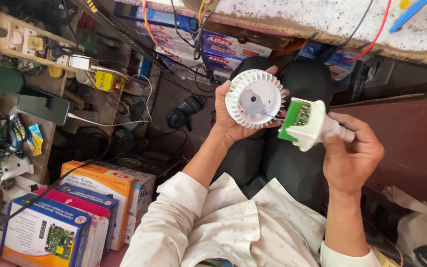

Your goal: The person assembles an LED light bulb by inserting a circuit board into a plastic housing and securing it with a screwdriver. They then attach an LED panel to the housing and fasten it with screws.

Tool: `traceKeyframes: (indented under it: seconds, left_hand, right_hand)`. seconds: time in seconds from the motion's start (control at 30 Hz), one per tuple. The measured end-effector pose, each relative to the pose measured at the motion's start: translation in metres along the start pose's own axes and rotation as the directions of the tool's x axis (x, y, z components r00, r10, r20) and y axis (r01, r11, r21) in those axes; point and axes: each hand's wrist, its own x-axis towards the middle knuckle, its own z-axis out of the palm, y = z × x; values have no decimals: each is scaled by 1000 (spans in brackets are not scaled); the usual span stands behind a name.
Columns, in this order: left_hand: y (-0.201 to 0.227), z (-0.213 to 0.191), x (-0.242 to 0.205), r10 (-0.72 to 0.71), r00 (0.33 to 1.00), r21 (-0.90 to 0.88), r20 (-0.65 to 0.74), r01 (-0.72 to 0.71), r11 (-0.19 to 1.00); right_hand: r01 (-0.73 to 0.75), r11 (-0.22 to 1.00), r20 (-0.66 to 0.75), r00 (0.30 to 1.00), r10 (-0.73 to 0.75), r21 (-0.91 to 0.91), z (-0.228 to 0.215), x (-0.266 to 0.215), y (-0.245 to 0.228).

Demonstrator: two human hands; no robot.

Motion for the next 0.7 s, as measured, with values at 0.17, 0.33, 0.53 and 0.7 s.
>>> traceKeyframes:
  seconds: [0.17,0.33,0.53,0.7]
  left_hand:
    - [-3,0,1,62,997,1,37,-62,998]
    - [-3,1,2,90,995,34,33,-91,995]
    - [-2,0,1,99,994,68,44,-102,992]
    - [0,-4,0,89,994,90,69,-95,991]
  right_hand:
    - [62,954,-23,997,-72,-295,29,3,-25]
    - [162,848,49,986,-159,-505,41,3,-34]
    - [363,660,173,925,-337,-658,45,-8,-31]
    - [381,639,182,917,-355,-668,55,-14,-27]
